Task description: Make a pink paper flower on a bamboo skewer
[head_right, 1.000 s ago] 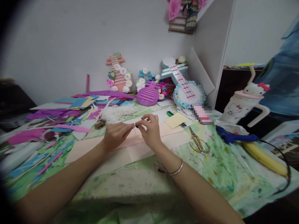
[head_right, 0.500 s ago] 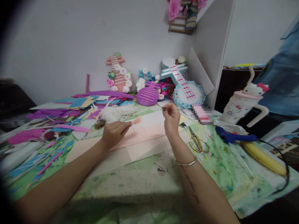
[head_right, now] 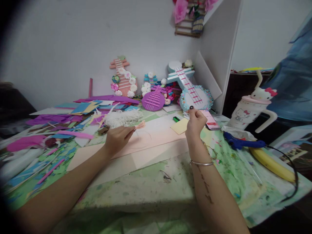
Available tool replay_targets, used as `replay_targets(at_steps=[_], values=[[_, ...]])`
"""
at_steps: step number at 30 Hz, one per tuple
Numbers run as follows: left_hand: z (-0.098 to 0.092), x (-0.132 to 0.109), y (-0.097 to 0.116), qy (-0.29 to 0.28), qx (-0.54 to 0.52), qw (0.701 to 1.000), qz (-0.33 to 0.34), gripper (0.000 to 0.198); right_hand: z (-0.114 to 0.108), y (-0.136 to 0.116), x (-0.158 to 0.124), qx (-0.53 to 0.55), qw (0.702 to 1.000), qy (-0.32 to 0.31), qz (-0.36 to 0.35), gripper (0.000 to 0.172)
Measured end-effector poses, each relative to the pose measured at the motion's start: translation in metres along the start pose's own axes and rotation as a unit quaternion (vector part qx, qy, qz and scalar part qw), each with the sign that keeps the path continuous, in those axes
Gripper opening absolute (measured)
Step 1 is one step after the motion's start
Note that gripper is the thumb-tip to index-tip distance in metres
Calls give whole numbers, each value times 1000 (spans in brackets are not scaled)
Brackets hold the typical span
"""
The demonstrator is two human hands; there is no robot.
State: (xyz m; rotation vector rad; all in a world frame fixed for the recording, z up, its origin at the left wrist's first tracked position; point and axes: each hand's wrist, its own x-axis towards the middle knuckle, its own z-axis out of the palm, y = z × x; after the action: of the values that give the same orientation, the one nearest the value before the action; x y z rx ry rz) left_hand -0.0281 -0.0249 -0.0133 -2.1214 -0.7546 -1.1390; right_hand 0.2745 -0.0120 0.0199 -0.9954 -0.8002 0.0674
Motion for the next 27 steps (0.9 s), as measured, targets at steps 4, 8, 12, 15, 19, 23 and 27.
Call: replay_targets(at_steps=[4,8,12,15,19,23,27], values=[[0,0,0,-1,2,1000,-1,17,1,8,1,4,999,-23,-32,18],[0,1,0,6,1,1000,0,15,3,5,-1,15,999,-52,2,17],[1,0,0,8,-3,1000,-12,16,6,-6,-10,45,993,-105,22,21],[2,-1,-1,17,-9,1000,-24,16,8,-14,-18,56,986,-155,3,29],[4,-1,-2,35,-41,996,-68,16,15,-22,-34,-16,974,-222,-50,15],[4,0,1,-7,-115,978,-176,16,25,-30,-69,-14,900,-432,47,26],[4,3,5,-54,-256,912,-314,17,33,-35,-106,-43,802,-585,117,30]])
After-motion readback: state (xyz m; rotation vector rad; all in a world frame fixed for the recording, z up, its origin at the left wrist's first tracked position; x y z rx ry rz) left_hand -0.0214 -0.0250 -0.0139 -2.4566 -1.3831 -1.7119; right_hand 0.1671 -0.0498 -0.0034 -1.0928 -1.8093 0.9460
